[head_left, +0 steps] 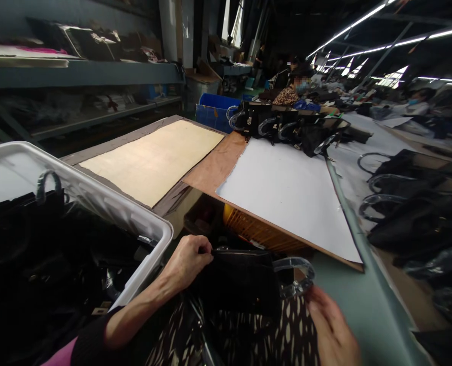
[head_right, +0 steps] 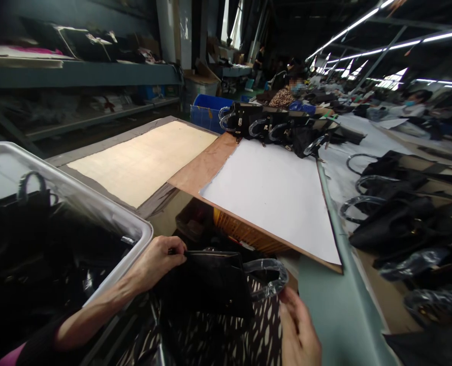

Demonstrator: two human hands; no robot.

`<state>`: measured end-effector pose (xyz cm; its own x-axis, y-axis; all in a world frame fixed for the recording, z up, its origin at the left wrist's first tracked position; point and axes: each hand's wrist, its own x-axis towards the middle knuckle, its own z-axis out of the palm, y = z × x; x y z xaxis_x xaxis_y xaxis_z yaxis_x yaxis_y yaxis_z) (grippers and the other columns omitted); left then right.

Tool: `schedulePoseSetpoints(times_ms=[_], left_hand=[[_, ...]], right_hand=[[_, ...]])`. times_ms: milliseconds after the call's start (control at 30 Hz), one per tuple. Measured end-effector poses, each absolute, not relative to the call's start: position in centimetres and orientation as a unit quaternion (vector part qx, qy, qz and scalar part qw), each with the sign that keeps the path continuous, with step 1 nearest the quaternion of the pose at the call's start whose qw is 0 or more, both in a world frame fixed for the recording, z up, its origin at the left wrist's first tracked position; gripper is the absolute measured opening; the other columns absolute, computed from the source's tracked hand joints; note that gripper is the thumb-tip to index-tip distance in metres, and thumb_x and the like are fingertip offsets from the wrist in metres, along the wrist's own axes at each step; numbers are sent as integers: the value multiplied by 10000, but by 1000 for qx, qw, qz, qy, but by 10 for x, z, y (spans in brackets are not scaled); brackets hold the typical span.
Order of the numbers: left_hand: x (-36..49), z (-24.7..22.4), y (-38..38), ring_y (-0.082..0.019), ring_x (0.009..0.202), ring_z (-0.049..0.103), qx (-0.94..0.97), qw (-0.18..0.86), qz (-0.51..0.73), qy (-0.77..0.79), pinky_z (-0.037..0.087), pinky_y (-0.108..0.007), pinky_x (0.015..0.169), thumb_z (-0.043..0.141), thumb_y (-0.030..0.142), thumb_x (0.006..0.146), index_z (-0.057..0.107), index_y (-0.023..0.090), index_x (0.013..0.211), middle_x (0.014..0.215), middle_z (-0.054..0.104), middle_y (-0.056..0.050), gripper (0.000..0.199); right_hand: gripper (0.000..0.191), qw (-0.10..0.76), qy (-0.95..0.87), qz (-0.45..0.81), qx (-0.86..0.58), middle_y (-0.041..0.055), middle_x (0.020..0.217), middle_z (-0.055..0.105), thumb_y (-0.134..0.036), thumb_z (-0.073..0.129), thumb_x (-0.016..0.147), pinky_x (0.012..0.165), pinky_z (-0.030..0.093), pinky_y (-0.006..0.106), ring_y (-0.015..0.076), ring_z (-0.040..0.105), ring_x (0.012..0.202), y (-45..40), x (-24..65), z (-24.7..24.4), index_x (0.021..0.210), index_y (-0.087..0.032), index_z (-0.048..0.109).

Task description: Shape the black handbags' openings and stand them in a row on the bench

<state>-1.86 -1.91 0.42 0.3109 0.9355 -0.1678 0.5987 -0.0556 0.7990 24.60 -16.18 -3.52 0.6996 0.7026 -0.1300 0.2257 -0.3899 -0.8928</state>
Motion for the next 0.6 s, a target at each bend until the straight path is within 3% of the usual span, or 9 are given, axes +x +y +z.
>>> schedulePoseSetpoints(times_ms=[100, 200, 367, 467, 600], left_hand=[[-13, 5, -20, -111, 592, 513, 704, 409, 194, 547, 331, -202, 561, 493, 168, 621, 538, 150, 560, 629, 599, 15, 77], [-9, 6, -20, -114, 578, 505, 707, 405, 188, 548, 323, -210, 548, 494, 175, 619, 542, 151, 566, 616, 595, 15, 75], [-10, 7, -21, -119, 584, 512, 705, 407, 192, 548, 333, -213, 556, 494, 176, 619, 538, 154, 555, 623, 600, 15, 81], [-11, 6, -21, -123, 603, 524, 705, 413, 196, 543, 354, -212, 590, 494, 166, 615, 544, 156, 555, 644, 607, 17, 79], [-11, 5, -21, -124, 630, 530, 705, 424, 198, 534, 367, -213, 624, 496, 154, 608, 540, 156, 536, 682, 612, 12, 84]], right_hand=[[483, 391, -490, 106, -772, 63, 1213, 518, -435, 531, 761, 949, 378, 382, 246, 484, 1094, -141, 229, 9, 1186, -213, 474], [474, 303, -662, 51, -684, 54, 1227, 520, -370, 580, 746, 980, 360, 374, 237, 463, 1127, -113, 209, 35, 1188, -225, 485], [257, 198, -701, 161, -666, -1, 1014, 655, -253, 547, 767, 834, 457, 279, 172, 592, 935, -80, 198, 41, 1015, -253, 616], [164, 197, -667, 220, -684, -40, 860, 692, -295, 541, 757, 735, 464, 243, 157, 625, 805, -72, 201, 40, 859, -279, 669], [157, 198, -638, 264, -696, -46, 799, 697, -313, 545, 741, 680, 444, 230, 157, 623, 744, -70, 205, 42, 797, -274, 687]])
